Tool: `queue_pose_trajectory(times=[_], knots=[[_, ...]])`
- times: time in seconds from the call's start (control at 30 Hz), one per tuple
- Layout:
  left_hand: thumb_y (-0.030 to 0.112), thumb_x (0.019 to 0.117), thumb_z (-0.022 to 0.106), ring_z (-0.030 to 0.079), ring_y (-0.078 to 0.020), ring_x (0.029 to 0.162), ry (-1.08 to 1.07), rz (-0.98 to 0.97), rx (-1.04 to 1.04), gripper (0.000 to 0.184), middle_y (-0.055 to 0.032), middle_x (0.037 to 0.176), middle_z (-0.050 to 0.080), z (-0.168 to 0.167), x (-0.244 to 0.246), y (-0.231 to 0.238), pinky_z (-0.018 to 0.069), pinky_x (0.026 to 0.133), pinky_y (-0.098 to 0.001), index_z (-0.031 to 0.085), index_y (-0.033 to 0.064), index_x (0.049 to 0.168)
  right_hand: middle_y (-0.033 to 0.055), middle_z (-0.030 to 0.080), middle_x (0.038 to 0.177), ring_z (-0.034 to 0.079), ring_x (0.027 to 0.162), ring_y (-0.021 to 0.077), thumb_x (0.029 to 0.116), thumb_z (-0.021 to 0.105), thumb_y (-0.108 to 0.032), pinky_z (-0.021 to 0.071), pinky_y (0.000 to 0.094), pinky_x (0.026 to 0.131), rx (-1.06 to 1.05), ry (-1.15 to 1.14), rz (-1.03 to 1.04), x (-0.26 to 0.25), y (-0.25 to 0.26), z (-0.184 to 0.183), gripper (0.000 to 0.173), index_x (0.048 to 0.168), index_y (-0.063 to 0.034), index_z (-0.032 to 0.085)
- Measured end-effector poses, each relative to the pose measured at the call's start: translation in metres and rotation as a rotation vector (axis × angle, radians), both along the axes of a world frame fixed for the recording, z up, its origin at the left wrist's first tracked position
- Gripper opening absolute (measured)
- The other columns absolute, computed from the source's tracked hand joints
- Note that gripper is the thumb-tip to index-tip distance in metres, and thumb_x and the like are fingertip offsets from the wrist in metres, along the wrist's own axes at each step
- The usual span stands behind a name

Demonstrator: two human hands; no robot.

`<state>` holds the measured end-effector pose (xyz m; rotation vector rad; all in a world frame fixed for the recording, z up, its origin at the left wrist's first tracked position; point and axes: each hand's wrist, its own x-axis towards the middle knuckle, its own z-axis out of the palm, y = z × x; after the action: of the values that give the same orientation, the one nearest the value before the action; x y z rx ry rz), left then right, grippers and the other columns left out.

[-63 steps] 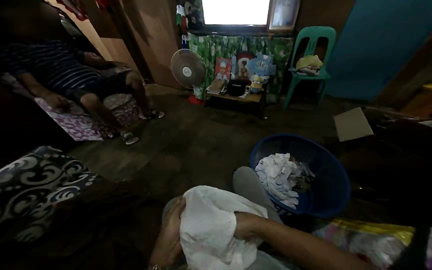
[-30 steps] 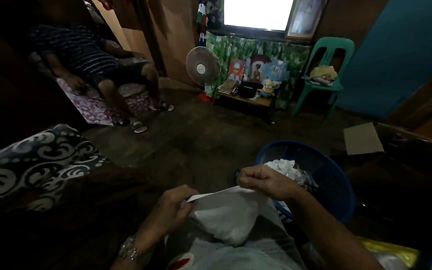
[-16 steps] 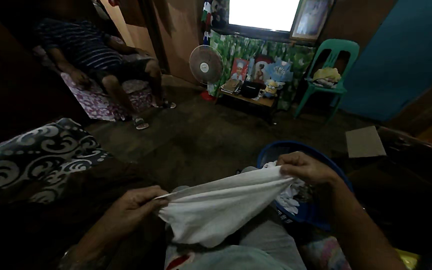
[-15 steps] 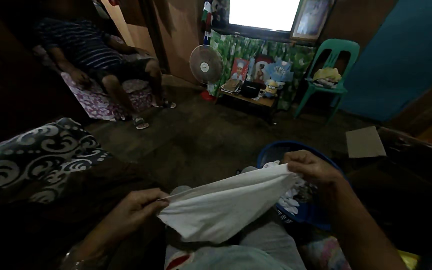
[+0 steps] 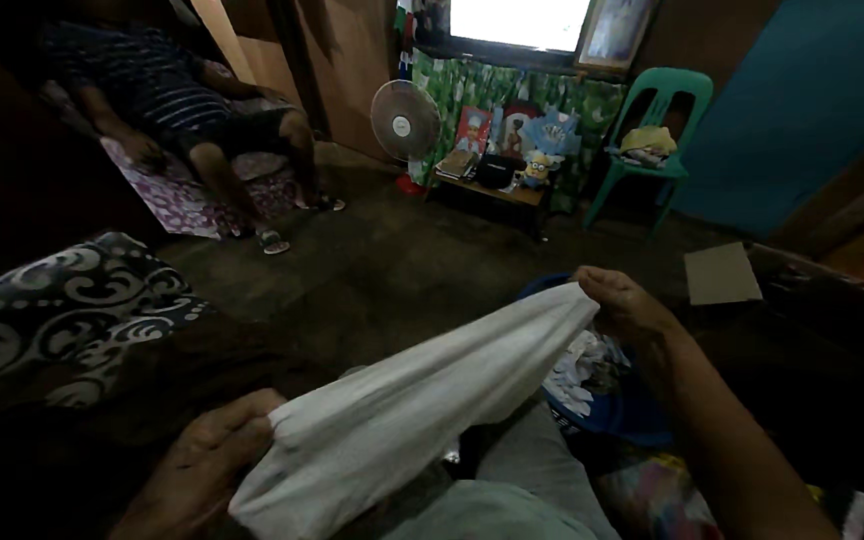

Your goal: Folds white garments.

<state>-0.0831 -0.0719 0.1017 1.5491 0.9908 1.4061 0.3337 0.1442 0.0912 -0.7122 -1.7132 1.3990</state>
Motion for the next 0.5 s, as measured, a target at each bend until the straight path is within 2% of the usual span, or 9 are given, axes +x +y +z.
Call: queue_pose_trajectory(times=[0.03,0.1,0.2,0.27,0.33,0.4,0.47,0.5], knots=[[0.023,0.1042,0.052,0.058,0.0149,0.07,0.109,0.08,-0.039,0.022,0.0252,0.08,0.065,0.0,-0.003,0.002,0.048,0.063,-0.0056,0.07,0.0323,0.097,-0.0104,0.068,0.078,0.064,0.073,-0.0018,0.1054,0.038,-0.012,0.0567,0.0198,0.073,-0.037,0.048,-0.039,0.0,0.003,0.0,0.032,0.089,-0.0173,0.065],[0.014,0.1034,0.048,0.056,0.0124,0.066,0.292,0.207,-0.074,0.023,0.0225,0.076,0.063,-0.006,-0.016,0.01,0.048,0.06,-0.0076,0.067,0.0232,0.096,-0.0077,0.069,0.076,0.065,0.071,-0.0001,0.1042,0.039,-0.013,0.0569,0.0202,0.071,-0.094,0.12,-0.053,0.002,0.007,-0.001,0.033,0.087,-0.0166,0.067],[0.015,0.1014,0.051,0.052,0.0121,0.063,0.456,0.262,-0.067,0.014,0.0193,0.073,0.057,-0.016,-0.039,0.021,0.0454,0.058,-0.0079,0.064,0.0114,0.096,-0.0068,0.069,0.076,0.064,0.07,0.0,0.1019,0.045,-0.012,0.0558,0.0194,0.07,-0.133,0.118,0.016,0.005,0.006,0.0,0.029,0.087,-0.0154,0.069],[0.017,0.0972,0.057,0.056,0.0139,0.068,0.506,0.234,-0.081,0.014,0.018,0.077,0.06,-0.018,-0.049,0.024,0.0478,0.063,-0.0067,0.064,0.0059,0.1,-0.005,0.07,0.08,0.066,0.074,0.001,0.1036,0.042,-0.01,0.0571,0.02,0.074,-0.17,0.104,0.032,0.001,-0.001,0.006,0.029,0.095,-0.0114,0.07],[0.025,0.093,0.065,0.056,0.0149,0.071,0.572,0.217,-0.095,0.027,0.0143,0.081,0.063,-0.023,-0.057,0.028,0.0474,0.065,-0.0059,0.064,-0.0001,0.104,-0.0025,0.072,0.087,0.068,0.079,0.003,0.1047,0.038,-0.011,0.058,0.0219,0.078,-0.202,0.143,0.053,-0.001,-0.004,0.009,0.034,0.104,-0.0084,0.072],[0.032,0.0883,0.071,0.055,0.013,0.068,0.663,0.236,-0.104,0.039,0.0076,0.08,0.065,-0.032,-0.065,0.031,0.0459,0.062,-0.0075,0.065,-0.0027,0.105,-0.0002,0.074,0.091,0.069,0.081,0.0052,0.1064,0.036,-0.013,0.0587,0.0234,0.079,-0.222,0.188,0.062,-0.002,-0.005,0.01,0.036,0.113,-0.0063,0.072],[0.039,0.0874,0.07,0.053,0.005,0.064,0.814,0.25,-0.063,0.045,-0.0006,0.077,0.064,-0.038,-0.071,0.034,0.046,0.06,-0.0153,0.068,-0.0034,0.101,0.0,0.073,0.092,0.069,0.081,0.0049,0.1068,0.037,-0.015,0.0584,0.0229,0.079,-0.192,0.163,0.067,-0.002,-0.005,0.012,0.036,0.118,-0.0051,0.07],[0.039,0.0887,0.067,0.056,-0.0056,0.064,0.9,0.246,-0.014,0.045,-0.0083,0.076,0.065,-0.04,-0.072,0.036,0.0484,0.06,-0.026,0.069,-0.0055,0.098,-0.0017,0.072,0.094,0.067,0.081,0.0032,0.1067,0.038,-0.016,0.0573,0.0215,0.079,-0.143,0.099,0.061,-0.001,-0.005,0.013,0.035,0.121,-0.0056,0.068]])
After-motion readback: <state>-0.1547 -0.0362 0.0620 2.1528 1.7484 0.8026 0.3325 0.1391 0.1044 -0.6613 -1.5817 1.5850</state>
